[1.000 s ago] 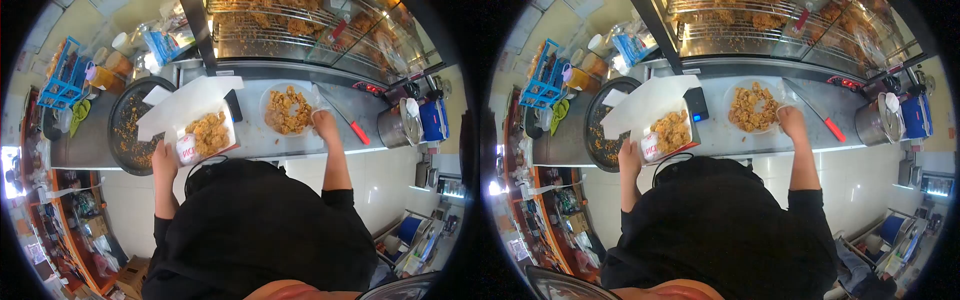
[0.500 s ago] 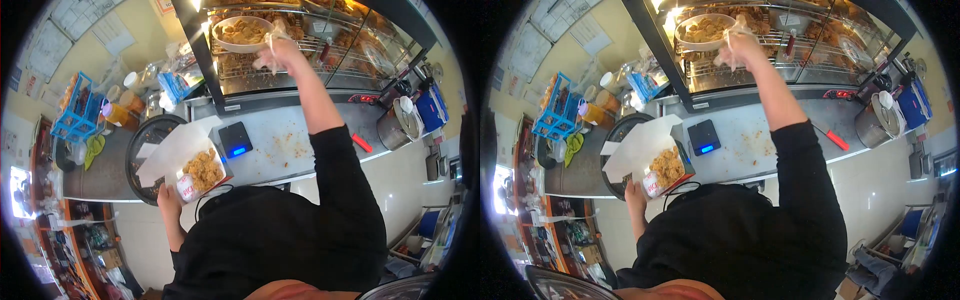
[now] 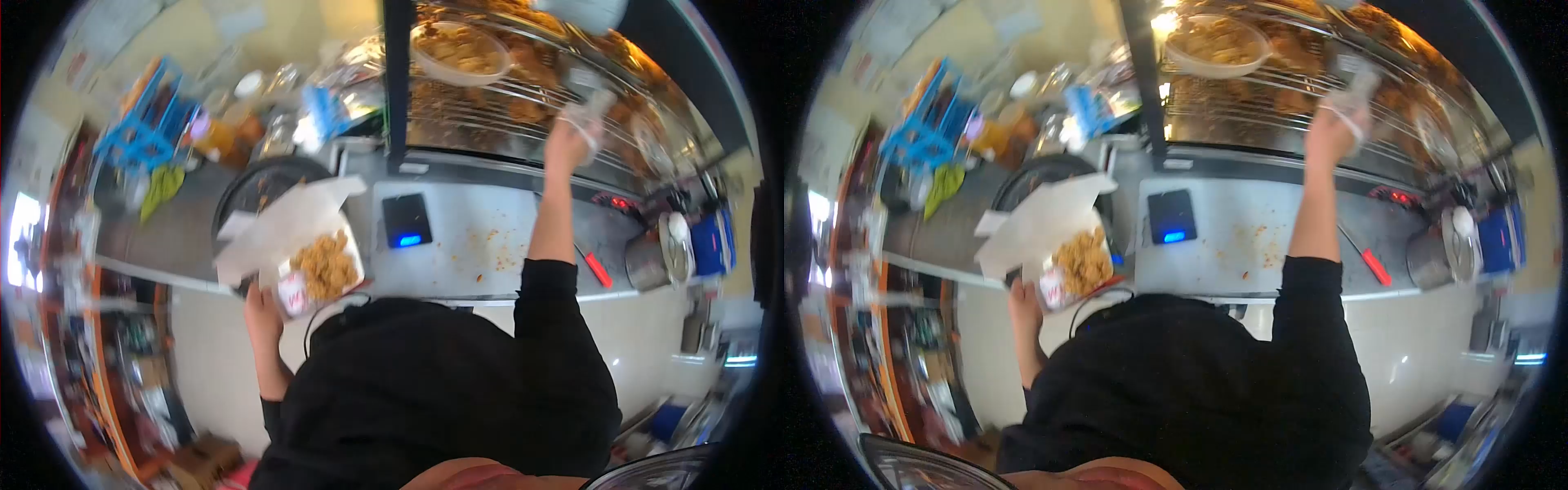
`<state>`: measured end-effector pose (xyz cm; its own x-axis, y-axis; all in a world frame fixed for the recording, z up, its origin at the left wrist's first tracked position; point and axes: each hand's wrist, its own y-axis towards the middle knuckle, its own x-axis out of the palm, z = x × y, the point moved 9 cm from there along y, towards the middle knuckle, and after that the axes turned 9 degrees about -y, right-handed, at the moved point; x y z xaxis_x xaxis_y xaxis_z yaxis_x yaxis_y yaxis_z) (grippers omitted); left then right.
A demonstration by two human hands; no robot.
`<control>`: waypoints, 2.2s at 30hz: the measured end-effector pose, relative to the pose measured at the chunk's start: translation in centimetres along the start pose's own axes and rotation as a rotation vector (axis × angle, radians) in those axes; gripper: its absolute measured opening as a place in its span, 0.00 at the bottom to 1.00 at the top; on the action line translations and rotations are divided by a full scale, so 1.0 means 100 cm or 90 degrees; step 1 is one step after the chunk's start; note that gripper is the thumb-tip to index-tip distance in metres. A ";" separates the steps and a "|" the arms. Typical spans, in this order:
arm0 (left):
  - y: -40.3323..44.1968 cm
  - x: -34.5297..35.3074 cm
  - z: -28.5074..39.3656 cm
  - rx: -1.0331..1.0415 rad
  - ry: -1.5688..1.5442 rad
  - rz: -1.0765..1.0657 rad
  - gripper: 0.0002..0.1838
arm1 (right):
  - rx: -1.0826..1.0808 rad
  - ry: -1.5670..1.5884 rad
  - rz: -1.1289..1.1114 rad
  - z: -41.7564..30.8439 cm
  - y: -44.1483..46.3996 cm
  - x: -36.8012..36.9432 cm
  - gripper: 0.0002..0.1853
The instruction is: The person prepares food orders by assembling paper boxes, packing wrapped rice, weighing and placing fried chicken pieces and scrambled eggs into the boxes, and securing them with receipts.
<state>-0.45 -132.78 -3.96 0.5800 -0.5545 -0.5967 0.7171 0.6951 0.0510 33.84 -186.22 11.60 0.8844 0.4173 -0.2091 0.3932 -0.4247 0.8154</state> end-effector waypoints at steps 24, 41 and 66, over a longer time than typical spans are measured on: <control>0.026 -0.275 -0.288 -0.151 -0.119 0.144 0.14 | -0.035 -0.098 -0.088 -0.167 -0.224 0.043 0.35; 0.094 -0.296 -0.298 -0.204 -0.153 0.187 0.17 | 0.130 0.400 -0.075 -0.147 0.125 -0.053 0.32; 0.060 -0.501 -0.439 -0.232 -0.016 0.225 0.24 | 0.021 1.046 -0.659 -0.654 -0.266 -0.027 0.42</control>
<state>-42.22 -80.76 -8.93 0.7753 -0.2646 -0.5735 0.2969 0.9541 -0.0389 4.56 -123.47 25.76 -0.7093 0.6949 0.1184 0.5467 0.4363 0.7147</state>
